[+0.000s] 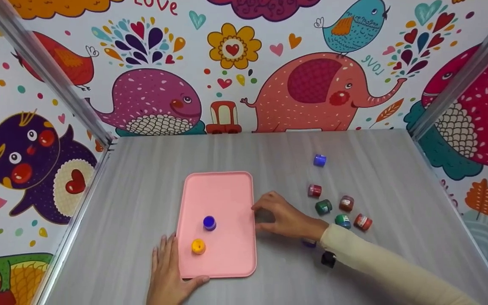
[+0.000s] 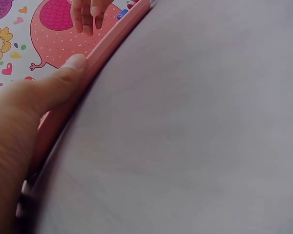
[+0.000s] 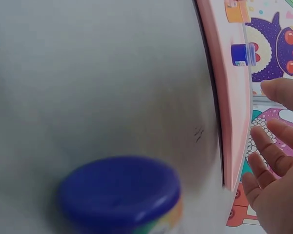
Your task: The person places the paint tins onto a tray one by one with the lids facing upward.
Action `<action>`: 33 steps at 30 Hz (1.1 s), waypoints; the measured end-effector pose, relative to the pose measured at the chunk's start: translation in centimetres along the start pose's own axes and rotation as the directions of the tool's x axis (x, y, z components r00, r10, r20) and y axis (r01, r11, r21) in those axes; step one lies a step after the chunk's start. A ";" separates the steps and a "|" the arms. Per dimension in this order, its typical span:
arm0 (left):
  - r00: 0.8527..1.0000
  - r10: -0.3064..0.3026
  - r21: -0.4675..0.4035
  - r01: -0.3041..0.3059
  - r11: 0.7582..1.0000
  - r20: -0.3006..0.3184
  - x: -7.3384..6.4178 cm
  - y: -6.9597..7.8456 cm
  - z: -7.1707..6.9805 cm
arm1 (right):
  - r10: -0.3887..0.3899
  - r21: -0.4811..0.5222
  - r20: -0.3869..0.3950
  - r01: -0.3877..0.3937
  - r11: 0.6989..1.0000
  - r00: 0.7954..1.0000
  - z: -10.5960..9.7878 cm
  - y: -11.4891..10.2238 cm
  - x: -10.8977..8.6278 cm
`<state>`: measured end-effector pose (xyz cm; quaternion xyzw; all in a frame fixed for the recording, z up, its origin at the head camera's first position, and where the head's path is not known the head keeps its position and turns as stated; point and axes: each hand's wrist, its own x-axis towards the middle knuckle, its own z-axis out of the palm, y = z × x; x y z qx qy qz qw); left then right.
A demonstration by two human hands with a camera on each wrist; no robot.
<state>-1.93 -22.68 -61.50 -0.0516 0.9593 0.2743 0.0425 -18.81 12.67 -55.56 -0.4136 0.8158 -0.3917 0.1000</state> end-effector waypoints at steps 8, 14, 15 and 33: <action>1.000 0.010 0.007 -0.010 1.000 0.002 -0.1 0.0 -0.2 | 0.022 -0.057 0.001 -0.021 0.998 1.000 -0.2 0.2 -3.6; 1.000 0.009 -0.003 -0.009 1.000 0.004 0.0 0.0 -0.2 | 0.016 -0.099 -0.010 -0.017 0.995 1.000 -0.4 0.5 -5.8; 1.000 0.005 -0.003 -0.005 1.000 0.006 0.0 0.0 -0.1 | 0.022 -0.099 -0.014 -0.024 0.995 1.000 -0.5 0.6 -6.1; 1.000 0.009 -0.011 -0.008 1.000 0.018 0.1 0.0 0.0 | 0.225 0.023 -0.082 -0.224 0.974 0.971 -2.3 2.0 -12.1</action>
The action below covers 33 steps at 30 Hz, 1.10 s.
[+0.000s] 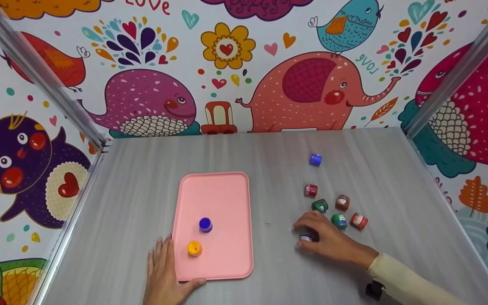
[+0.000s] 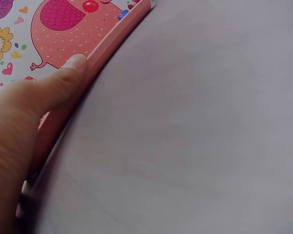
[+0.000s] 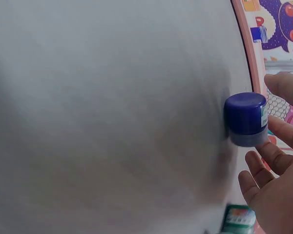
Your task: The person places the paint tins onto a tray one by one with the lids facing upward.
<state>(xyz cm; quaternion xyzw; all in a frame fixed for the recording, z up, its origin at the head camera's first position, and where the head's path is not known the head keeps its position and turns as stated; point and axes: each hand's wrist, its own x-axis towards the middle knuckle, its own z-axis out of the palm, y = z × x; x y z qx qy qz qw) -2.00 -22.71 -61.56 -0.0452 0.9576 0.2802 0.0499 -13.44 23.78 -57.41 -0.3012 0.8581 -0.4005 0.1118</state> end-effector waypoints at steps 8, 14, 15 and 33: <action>1.000 0.001 0.005 -0.001 1.000 0.001 0.0 0.0 -0.1 | -0.011 0.003 -0.067 0.011 1.000 0.998 0.0 0.5 -1.5; 1.000 -0.005 0.003 0.005 1.000 -0.001 0.0 0.1 -0.2 | 0.021 0.036 -0.095 -0.018 0.999 0.995 0.0 0.6 -2.1; 1.000 -0.009 0.005 0.009 1.000 0.000 0.0 0.1 -0.2 | 0.036 0.046 -0.097 -0.031 0.998 0.995 0.0 0.7 -2.2; 0.999 -0.026 -0.004 0.026 1.000 0.022 0.0 0.3 -0.3 | 0.092 0.008 -0.093 -0.092 0.996 0.991 0.7 0.7 -2.5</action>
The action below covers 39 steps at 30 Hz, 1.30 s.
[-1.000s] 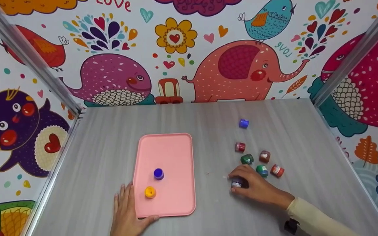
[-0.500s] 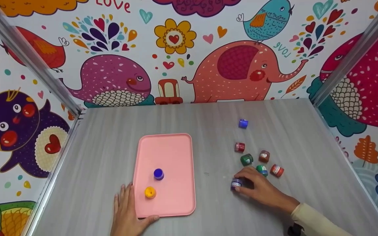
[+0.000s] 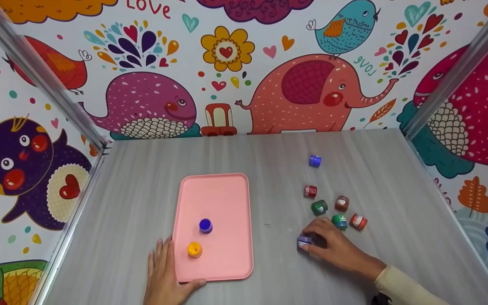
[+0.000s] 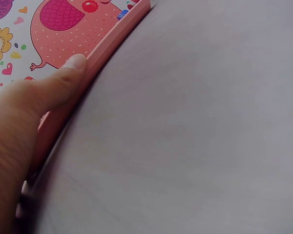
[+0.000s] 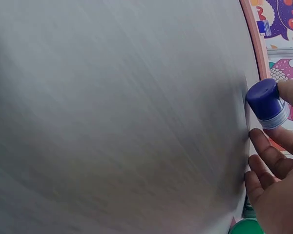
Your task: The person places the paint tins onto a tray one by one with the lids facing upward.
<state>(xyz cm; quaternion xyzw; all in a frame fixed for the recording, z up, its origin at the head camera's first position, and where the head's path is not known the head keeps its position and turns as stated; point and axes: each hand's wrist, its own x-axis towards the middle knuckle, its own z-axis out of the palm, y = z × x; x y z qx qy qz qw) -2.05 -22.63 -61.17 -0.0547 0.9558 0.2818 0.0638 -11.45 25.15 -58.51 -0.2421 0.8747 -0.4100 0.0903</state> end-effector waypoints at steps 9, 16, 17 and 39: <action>0.993 0.082 0.012 -0.082 0.997 -0.081 0.1 -0.4 0.5 | -0.142 -0.065 -0.087 0.137 0.989 0.986 0.8 0.1 0.1; 1.000 0.023 0.009 -0.023 1.000 -0.021 0.2 -0.1 0.2 | -0.141 -0.063 -0.093 0.136 0.989 0.986 0.9 0.0 0.2; 1.000 0.011 0.007 -0.011 1.000 -0.011 0.2 0.0 0.1 | -0.135 -0.058 -0.088 0.130 0.990 0.987 0.9 -0.1 0.2; 0.998 0.045 -0.008 -0.046 0.999 -0.047 0.0 -0.1 0.3 | -0.175 -0.022 0.008 0.176 0.984 0.984 2.6 -1.7 3.8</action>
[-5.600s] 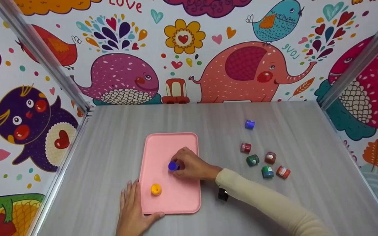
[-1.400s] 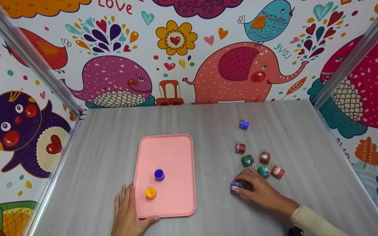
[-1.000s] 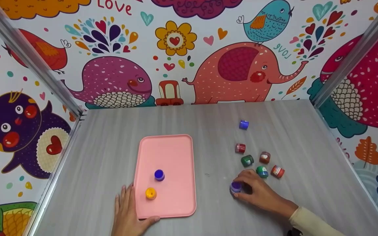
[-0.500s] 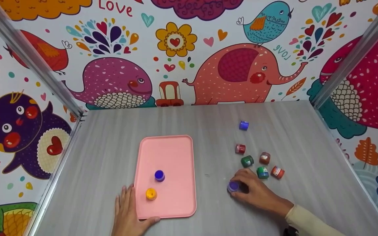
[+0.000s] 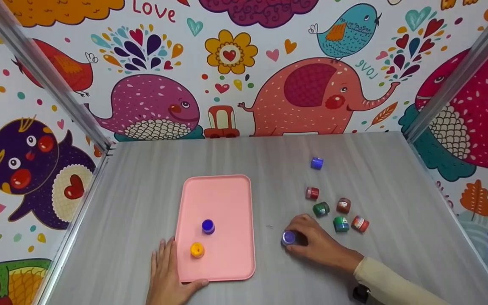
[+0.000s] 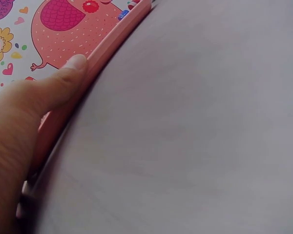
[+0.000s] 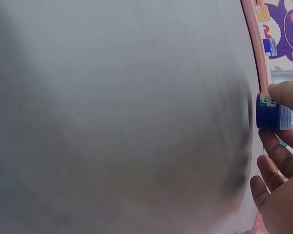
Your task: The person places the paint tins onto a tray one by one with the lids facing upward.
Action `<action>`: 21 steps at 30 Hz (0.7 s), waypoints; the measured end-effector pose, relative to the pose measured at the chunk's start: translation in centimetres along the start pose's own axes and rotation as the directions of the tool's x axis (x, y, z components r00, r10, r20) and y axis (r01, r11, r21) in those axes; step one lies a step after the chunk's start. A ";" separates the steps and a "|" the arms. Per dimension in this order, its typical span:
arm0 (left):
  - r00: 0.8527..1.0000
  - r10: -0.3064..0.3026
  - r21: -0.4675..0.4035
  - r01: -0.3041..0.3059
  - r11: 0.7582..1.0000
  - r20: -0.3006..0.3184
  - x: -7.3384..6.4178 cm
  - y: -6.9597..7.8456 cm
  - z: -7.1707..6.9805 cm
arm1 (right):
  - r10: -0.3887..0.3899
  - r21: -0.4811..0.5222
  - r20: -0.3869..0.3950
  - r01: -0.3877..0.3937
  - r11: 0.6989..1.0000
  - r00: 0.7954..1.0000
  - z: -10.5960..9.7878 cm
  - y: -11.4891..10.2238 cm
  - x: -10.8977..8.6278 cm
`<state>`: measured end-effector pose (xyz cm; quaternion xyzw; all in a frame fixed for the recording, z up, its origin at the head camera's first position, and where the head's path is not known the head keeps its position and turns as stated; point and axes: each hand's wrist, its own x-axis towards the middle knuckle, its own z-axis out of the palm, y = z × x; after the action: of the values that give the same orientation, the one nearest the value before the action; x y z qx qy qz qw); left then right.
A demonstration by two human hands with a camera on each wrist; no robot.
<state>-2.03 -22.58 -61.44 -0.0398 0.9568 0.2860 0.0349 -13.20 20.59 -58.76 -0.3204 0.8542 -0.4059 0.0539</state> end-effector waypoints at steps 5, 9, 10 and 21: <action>0.998 -0.061 0.014 0.060 0.998 0.035 0.1 0.3 -0.1 | -0.016 0.016 0.026 0.016 1.000 1.000 0.6 -0.3 1.1; 0.998 -0.058 0.008 0.058 0.998 0.032 0.2 0.2 -0.1 | -0.034 0.013 0.053 0.033 0.999 0.998 1.0 -0.5 2.0; 0.998 -0.052 0.004 0.052 0.999 0.028 0.2 0.1 -0.1 | -0.034 0.010 0.062 0.034 0.999 0.998 1.1 -0.6 2.2; 1.000 -0.026 -0.001 0.026 1.000 0.000 0.0 0.1 0.1 | -0.092 0.034 0.079 0.090 0.995 0.993 1.8 -1.5 4.5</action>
<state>-2.00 -22.46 -61.46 -0.0521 0.9560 0.2862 0.0388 -15.32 16.03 -58.10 -0.3742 0.8297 -0.4075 0.0744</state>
